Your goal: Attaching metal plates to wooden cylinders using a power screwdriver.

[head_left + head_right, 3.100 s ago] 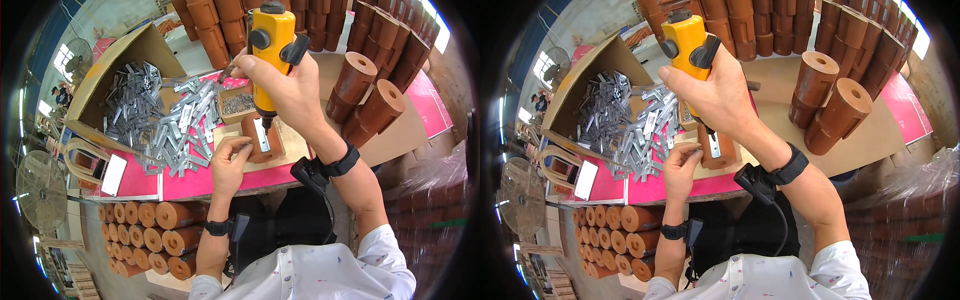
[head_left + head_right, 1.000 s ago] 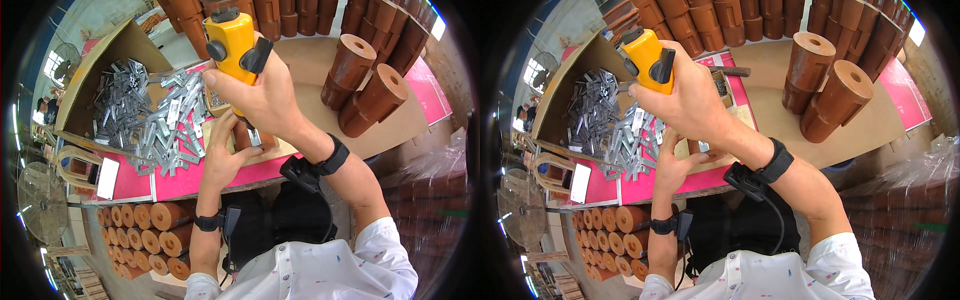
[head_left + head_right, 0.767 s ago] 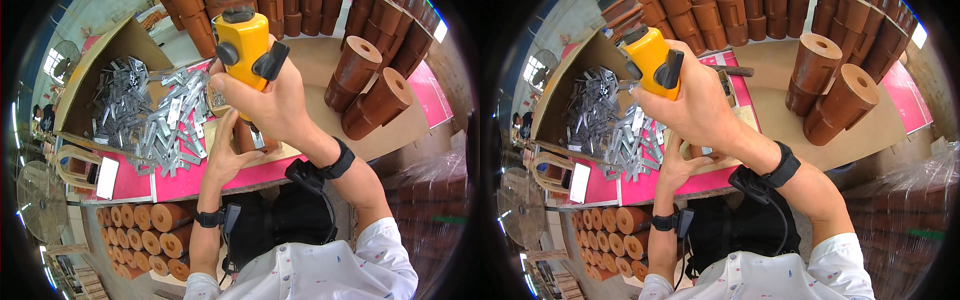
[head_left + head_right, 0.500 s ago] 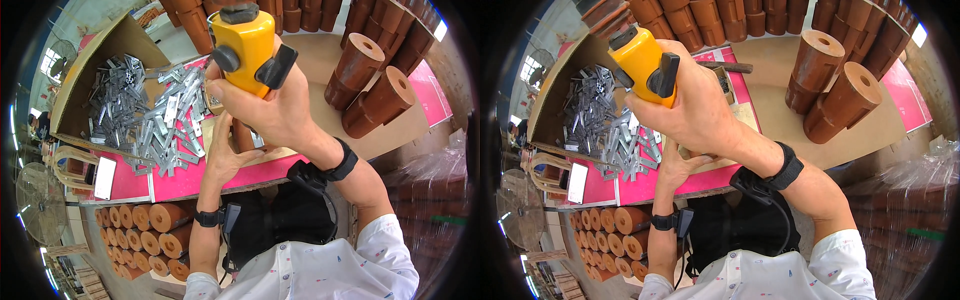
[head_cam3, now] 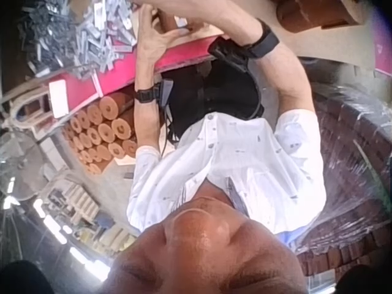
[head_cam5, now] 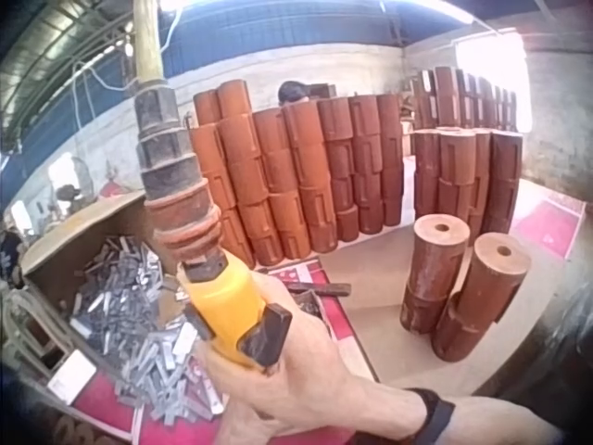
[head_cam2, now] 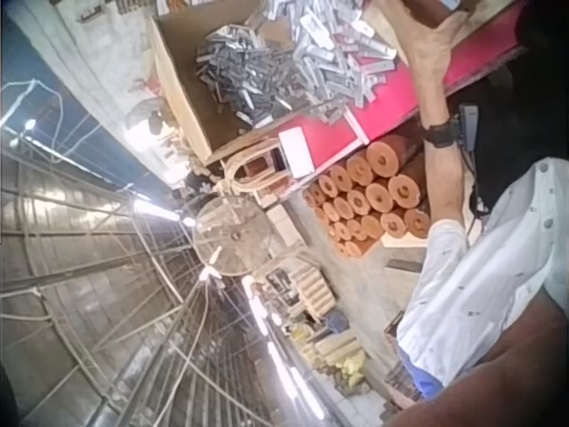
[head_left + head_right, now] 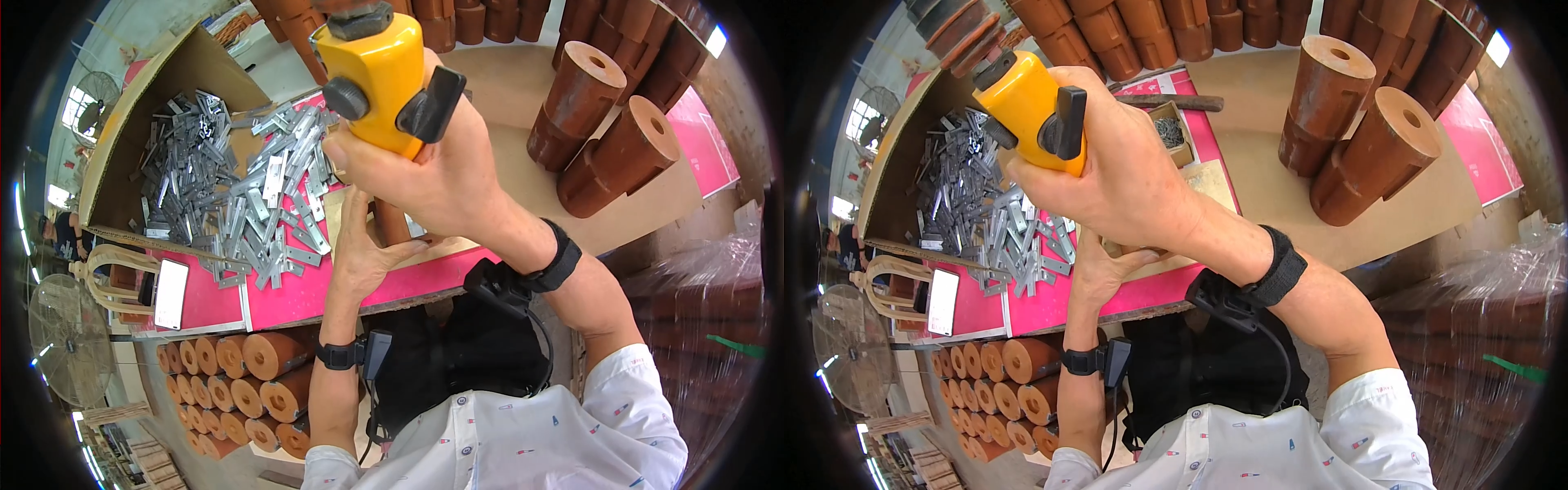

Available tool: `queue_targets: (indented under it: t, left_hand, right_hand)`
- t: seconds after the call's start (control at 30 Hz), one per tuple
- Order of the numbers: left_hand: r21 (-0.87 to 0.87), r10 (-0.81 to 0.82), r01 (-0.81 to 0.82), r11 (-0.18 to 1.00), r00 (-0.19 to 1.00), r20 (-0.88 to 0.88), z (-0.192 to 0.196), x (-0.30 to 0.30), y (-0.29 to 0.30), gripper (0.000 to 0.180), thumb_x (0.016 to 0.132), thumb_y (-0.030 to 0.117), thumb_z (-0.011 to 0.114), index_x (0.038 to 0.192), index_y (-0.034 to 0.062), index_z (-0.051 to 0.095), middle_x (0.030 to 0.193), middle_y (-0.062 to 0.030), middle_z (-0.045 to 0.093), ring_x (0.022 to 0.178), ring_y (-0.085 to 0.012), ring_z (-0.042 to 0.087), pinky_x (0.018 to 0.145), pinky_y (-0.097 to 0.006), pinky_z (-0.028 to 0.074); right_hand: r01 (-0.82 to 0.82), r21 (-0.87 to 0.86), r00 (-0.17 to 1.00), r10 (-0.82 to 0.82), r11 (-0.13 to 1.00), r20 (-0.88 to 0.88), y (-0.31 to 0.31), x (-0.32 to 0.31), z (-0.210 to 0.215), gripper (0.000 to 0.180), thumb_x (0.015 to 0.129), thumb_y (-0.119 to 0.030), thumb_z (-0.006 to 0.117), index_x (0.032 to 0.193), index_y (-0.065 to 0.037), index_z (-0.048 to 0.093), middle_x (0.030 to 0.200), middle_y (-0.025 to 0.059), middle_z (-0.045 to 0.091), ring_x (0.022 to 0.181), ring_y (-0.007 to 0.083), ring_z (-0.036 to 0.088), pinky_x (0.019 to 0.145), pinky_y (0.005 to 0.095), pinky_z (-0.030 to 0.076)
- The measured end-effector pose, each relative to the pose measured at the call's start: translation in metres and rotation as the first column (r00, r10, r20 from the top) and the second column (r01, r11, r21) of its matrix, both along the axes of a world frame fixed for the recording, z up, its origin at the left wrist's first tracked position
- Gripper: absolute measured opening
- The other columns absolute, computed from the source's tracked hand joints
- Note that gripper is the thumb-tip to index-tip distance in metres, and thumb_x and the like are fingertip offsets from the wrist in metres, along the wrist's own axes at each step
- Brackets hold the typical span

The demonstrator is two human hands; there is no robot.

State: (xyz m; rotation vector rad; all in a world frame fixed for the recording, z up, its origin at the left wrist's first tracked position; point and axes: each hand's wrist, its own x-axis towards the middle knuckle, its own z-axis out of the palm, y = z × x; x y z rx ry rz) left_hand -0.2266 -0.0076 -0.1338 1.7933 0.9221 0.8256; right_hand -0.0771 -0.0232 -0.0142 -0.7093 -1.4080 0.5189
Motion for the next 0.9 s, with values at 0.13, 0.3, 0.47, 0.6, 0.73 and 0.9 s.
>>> queue_targets:
  t: [0.13,0.3,0.47,0.6,0.73,0.9]
  left_hand:
    - [0.115,0.02,-0.023,0.993,1.0,0.024,0.005,0.002,-0.002,0.104,0.056,0.023,0.092,0.142,0.0086,0.036,0.139,-0.0087,0.045,0.126,-0.0266,0.045,0.106,-0.041,0.037]
    - [0.075,-0.012,0.009,0.997,0.999,0.042,0.011,0.004,0.0,0.105,0.057,0.022,0.091,0.144,0.0082,0.034,0.14,-0.0088,0.044,0.128,-0.0274,0.044,0.106,-0.041,0.037]
    - [0.079,-0.026,0.025,0.997,1.0,0.003,0.006,-0.001,0.003,0.105,0.058,0.021,0.09,0.145,0.0076,0.033,0.142,-0.0095,0.041,0.129,-0.0275,0.041,0.106,-0.041,0.036]
    - [0.119,-0.053,0.059,0.991,0.997,-0.054,0.011,0.001,0.002,0.104,0.06,0.022,0.09,0.145,0.0067,0.032,0.145,-0.0124,0.034,0.132,-0.0287,0.039,0.108,-0.043,0.035]
    - [0.246,-0.043,0.1,0.964,0.972,-0.23,0.031,-0.001,-0.002,0.101,0.061,0.029,0.087,0.144,0.0073,0.034,0.146,-0.0197,0.03,0.136,-0.0348,0.032,0.11,-0.045,0.032]
    - [0.403,-0.047,0.269,0.875,0.876,-0.481,0.066,0.022,0.002,0.09,0.061,0.033,0.085,0.138,0.0093,0.044,0.145,-0.0239,0.03,0.136,-0.0427,0.026,0.111,-0.05,0.027]
  right_hand:
    - [0.0,-0.024,1.0,0.0,1.0,0.019,0.002,0.004,-0.004,0.052,0.079,-0.017,0.073,0.12,-0.001,0.045,0.086,0.0104,0.064,0.077,0.0188,0.065,0.071,0.0315,0.052]
    - [-0.031,-0.053,0.999,0.031,0.998,-0.014,0.003,0.004,-0.005,0.053,0.079,-0.017,0.073,0.121,-0.001,0.045,0.087,0.0098,0.063,0.078,0.0167,0.064,0.072,0.0304,0.051]
    - [-0.087,-0.038,0.996,0.086,0.995,-0.039,0.003,0.003,-0.004,0.032,0.083,-0.01,0.072,0.108,-0.003,0.053,0.092,0.0018,0.061,0.081,0.0085,0.057,0.073,0.0248,0.048]
    - [-0.025,-0.07,0.997,0.02,0.997,-0.073,0.003,0.004,-0.001,0.03,0.084,-0.012,0.072,0.107,-0.003,0.056,0.093,0.0015,0.062,0.085,0.0088,0.058,0.078,0.0259,0.048]
    - [-0.028,-0.088,0.993,0.018,0.996,-0.115,-0.009,0.016,0.009,0.04,0.08,-0.015,0.075,0.112,-0.001,0.055,0.092,0.003,0.063,0.085,0.0091,0.059,0.078,0.0259,0.049]
    - [-0.056,-0.22,0.989,0.023,0.974,-0.148,-0.037,0.041,0.013,0.042,0.078,-0.009,0.075,0.115,-0.001,0.055,0.093,0.0011,0.062,0.085,0.0077,0.059,0.077,0.0252,0.05]
